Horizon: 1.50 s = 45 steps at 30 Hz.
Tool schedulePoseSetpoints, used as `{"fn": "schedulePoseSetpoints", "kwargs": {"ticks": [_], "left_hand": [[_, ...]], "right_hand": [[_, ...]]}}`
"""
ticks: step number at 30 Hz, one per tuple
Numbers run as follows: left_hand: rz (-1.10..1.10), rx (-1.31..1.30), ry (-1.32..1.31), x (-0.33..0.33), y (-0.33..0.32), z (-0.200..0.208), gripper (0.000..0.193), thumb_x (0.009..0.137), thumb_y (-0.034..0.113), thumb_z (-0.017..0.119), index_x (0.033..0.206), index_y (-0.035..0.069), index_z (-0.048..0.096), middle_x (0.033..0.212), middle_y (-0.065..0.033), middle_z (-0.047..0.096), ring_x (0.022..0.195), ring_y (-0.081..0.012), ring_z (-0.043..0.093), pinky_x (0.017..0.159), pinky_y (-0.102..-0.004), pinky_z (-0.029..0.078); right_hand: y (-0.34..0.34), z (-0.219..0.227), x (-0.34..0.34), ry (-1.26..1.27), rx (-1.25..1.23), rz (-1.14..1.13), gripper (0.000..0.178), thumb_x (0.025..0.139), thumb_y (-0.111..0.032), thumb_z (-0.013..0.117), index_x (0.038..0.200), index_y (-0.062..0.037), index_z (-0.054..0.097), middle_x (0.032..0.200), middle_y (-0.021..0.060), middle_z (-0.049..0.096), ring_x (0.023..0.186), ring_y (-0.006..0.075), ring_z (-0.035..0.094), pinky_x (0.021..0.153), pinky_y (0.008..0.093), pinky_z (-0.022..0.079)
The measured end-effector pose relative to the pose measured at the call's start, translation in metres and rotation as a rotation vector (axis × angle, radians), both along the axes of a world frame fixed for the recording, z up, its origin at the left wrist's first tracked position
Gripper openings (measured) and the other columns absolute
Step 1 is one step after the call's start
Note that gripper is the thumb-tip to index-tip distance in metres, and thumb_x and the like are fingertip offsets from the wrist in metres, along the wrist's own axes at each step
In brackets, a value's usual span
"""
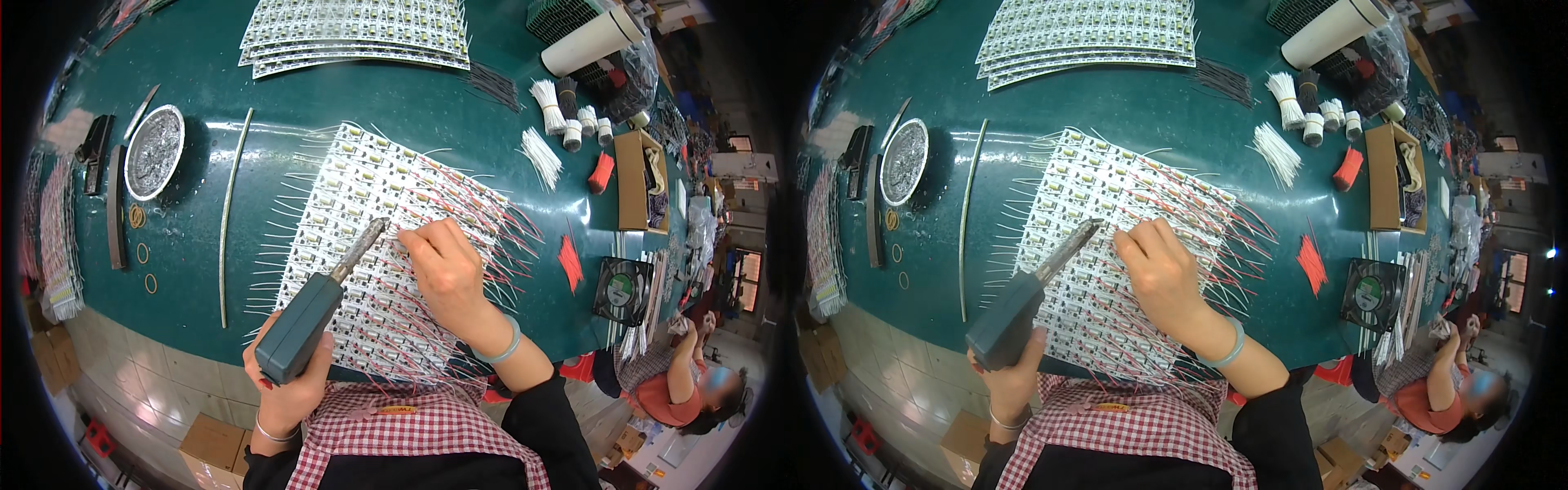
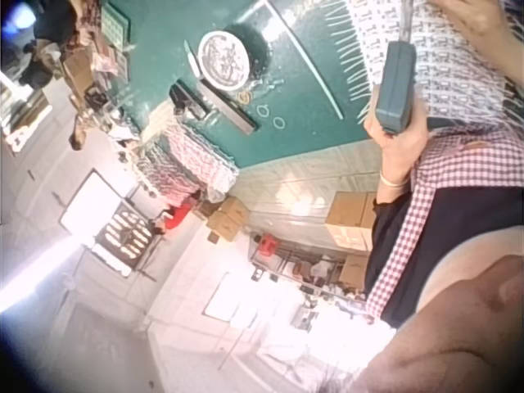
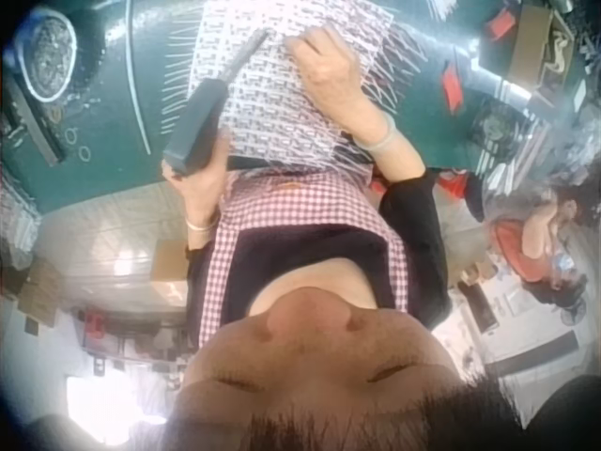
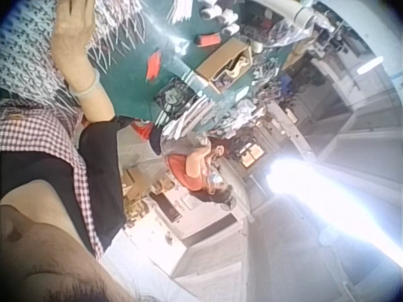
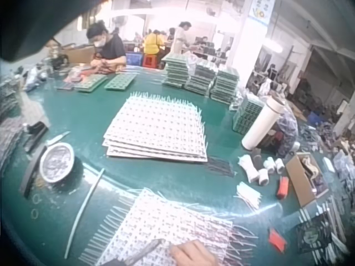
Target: The person uses a soldering iron to attach white wires to a grid of LED modules on a green workbench. They repeatedly pick up wires, position them on the modules, and apply heat to secure them. The person works systematically across the grid, handling the tools and components with both hands.
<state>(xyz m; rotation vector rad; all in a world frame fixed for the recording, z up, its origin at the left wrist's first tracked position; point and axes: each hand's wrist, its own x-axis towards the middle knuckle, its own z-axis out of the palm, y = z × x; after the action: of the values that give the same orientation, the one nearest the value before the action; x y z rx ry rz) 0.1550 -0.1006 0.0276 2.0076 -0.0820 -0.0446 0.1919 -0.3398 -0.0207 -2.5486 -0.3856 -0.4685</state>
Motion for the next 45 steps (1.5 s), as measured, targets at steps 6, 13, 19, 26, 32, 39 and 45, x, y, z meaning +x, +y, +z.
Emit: {"fn": "schedulePoseSetpoints", "kwargs": {"ticks": [6, 13, 19, 26, 32, 39, 45], "left_hand": [[0.024, -0.011, -0.017, -0.004, 0.001, -0.002, 0.022, 0.079, -0.002, 0.076, 0.099, -0.008, 0.071, 0.091, -0.0128, 0.071, 0.074, -0.0153, 0.067, 0.066, -0.0273, 0.053], [0.028, -0.038, 0.025, -0.005, 0.002, 0.001, 0.022, 0.079, -0.001, 0.078, 0.099, -0.008, 0.071, 0.091, -0.012, 0.072, 0.075, -0.0142, 0.067, 0.066, -0.0278, 0.054], [0.154, -0.113, 0.056, -0.012, 0.007, -0.005, 0.024, 0.078, -0.001, 0.079, 0.1, -0.009, 0.072, 0.091, -0.0116, 0.074, 0.076, -0.013, 0.068, 0.069, -0.0269, 0.054], [0.106, -0.134, 0.038, -0.011, 0.008, -0.001, 0.024, 0.078, -0.002, 0.079, 0.1, -0.008, 0.071, 0.09, -0.0119, 0.072, 0.075, -0.0143, 0.067, 0.067, -0.0273, 0.053], [0.048, -0.073, -0.023, -0.015, 0.012, -0.002, 0.021, 0.078, -0.003, 0.077, 0.097, -0.008, 0.071, 0.088, -0.0111, 0.069, 0.072, -0.0153, 0.064, 0.064, -0.0277, 0.051], [0.038, -0.096, 0.022, -0.017, 0.012, -0.006, 0.018, 0.076, -0.004, 0.077, 0.093, -0.006, 0.071, 0.086, -0.0103, 0.068, 0.069, -0.0152, 0.063, 0.061, -0.0273, 0.049], [0.024, -0.084, 0.026, -0.015, 0.01, -0.004, 0.017, 0.076, -0.006, 0.076, 0.092, -0.006, 0.071, 0.085, -0.0098, 0.068, 0.068, -0.0139, 0.063, 0.061, -0.0268, 0.048]], "right_hand": [[0.0, -0.001, 0.0, -0.001, 0.004, -0.005, 0.025, 0.074, 0.003, 0.065, 0.099, -0.0013, 0.068, 0.087, 0.0079, 0.056, 0.079, 0.0246, 0.057, 0.06, 0.0359, 0.049], [-0.002, 0.009, -0.004, 0.006, -0.018, -0.038, 0.025, 0.073, 0.003, 0.066, 0.098, -0.0009, 0.068, 0.087, 0.0083, 0.057, 0.081, 0.0252, 0.059, 0.061, 0.0362, 0.05], [-0.022, 0.049, -0.033, 0.052, -0.104, -0.106, 0.028, 0.069, 0.006, 0.068, 0.096, -0.002, 0.07, 0.084, 0.0073, 0.059, 0.077, 0.025, 0.06, 0.062, 0.0356, 0.05], [0.001, 0.048, -0.024, -0.002, 0.015, -0.025, 0.029, 0.071, 0.006, 0.068, 0.099, -0.0017, 0.069, 0.081, 0.007, 0.057, 0.073, 0.0245, 0.058, 0.058, 0.0354, 0.047], [0.012, 0.011, -0.018, 0.024, 0.033, -0.036, 0.023, 0.076, 0.007, 0.072, 0.097, -0.0026, 0.071, 0.078, 0.0072, 0.056, 0.069, 0.0239, 0.058, 0.057, 0.0363, 0.047], [0.014, 0.006, -0.018, 0.023, -0.025, -0.033, 0.026, 0.073, 0.004, 0.067, 0.098, -0.0033, 0.07, 0.08, 0.0057, 0.054, 0.072, 0.0224, 0.058, 0.054, 0.0349, 0.046], [0.014, 0.006, -0.019, 0.038, -0.028, -0.032, 0.027, 0.072, 0.004, 0.066, 0.099, -0.0026, 0.07, 0.081, 0.0065, 0.054, 0.073, 0.0227, 0.058, 0.055, 0.0354, 0.047]]}}
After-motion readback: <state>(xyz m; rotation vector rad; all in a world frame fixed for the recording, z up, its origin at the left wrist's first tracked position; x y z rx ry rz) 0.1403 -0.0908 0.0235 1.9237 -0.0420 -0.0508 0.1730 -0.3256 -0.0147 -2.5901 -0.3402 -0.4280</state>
